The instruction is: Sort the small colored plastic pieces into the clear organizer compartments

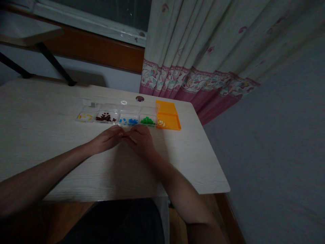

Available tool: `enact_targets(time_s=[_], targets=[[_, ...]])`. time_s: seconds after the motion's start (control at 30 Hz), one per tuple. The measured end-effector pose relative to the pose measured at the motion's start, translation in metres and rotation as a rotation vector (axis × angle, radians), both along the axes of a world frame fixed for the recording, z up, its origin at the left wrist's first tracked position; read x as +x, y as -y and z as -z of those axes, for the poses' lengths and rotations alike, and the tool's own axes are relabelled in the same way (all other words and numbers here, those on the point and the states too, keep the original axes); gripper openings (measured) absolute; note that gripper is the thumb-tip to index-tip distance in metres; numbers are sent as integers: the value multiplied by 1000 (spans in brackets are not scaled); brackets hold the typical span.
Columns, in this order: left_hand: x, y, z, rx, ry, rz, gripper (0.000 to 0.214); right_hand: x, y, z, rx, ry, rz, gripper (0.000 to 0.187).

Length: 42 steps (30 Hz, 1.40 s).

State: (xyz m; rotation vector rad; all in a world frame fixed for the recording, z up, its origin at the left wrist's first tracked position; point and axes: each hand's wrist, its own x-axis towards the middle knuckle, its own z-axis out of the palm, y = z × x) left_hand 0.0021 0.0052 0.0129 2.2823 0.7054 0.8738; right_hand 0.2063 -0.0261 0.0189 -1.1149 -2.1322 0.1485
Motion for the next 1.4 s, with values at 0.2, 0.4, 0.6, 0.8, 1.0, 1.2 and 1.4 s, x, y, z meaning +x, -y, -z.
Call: enact_targets(time_s=[0.2,0.4,0.6,0.8,1.0,1.2,1.4], targets=[[-3,-2,-5,-134,84,44,47,-3,2,3,-7,2,11,14],[-9,-10,-2,15,55,-73,36,15,-8,-3,-35,70,19,24],[-16,-19,5,179,-41,-261,37,67,-22,-17,-122,133,132,16],[-26,-25,0,233,-24,-420,31,75,-27,-13,-327,277,-96,14],[-59,-45,-2,295,-45,-653,23,67,-27,-5,-306,304,-95,11],[-67,-55,9,336,-118,-706,26,63,-26,-5,-339,306,-54,13],[-68,-57,12,353,-176,-709,35,59,-25,-5,-364,342,5,14]])
